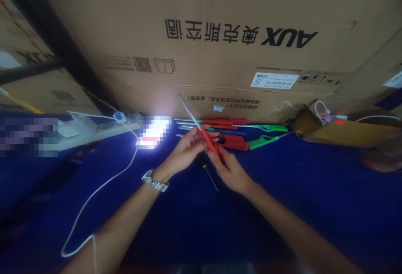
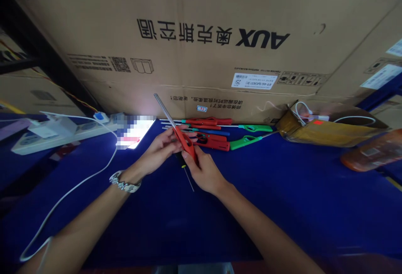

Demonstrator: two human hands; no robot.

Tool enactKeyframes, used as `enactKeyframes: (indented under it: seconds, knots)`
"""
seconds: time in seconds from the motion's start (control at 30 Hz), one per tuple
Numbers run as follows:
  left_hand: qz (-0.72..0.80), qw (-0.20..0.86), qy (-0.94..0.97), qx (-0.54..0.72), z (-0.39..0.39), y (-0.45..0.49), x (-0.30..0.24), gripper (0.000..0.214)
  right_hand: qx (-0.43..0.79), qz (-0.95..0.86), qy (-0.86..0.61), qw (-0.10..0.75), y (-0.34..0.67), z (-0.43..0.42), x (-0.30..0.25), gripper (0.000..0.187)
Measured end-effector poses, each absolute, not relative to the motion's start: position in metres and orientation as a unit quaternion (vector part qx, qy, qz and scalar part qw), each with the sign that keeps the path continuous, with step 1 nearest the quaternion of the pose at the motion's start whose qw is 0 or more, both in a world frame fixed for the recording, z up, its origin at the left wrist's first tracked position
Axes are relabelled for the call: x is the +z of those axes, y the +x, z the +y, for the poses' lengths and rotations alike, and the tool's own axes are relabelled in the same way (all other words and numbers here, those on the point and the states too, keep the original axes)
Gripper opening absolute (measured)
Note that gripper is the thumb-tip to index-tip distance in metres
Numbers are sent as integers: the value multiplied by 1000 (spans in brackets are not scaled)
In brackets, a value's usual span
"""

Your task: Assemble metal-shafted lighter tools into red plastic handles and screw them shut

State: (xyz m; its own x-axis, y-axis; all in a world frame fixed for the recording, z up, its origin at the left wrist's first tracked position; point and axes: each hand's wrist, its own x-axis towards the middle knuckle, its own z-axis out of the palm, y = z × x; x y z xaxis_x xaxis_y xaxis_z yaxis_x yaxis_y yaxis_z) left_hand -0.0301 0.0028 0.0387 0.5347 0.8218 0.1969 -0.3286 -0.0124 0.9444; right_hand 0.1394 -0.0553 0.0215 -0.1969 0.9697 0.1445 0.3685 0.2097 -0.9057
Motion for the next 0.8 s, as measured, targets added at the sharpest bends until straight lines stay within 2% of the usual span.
enactKeyframes:
  seconds: [0.1,0.2,0.37,0.43,0.53,0.7,0.8]
  knots:
    - [166,720,517,432,3,-31,40,55,367,-687,-501,377,141,-55,23,41]
    - [179,745,467,442,0,-24,39,47,333,-710,-526,330,141,-56,25,45]
    - [274,706,437,486,-9,-6,34,30,206,-727,-623,201,133,-61,29,46]
    - [273,697,440,496,-10,-4,32,28,181,-722,-642,184,131,-62,30,45]
    - [243,705,448,494,-9,-9,32,31,242,-713,-611,246,131,-61,29,37]
    - [216,721,438,492,-6,-14,35,36,537,-609,-457,364,134,-56,24,42]
    - [227,717,430,499,-7,-10,36,33,574,-568,-413,420,135,-53,24,44]
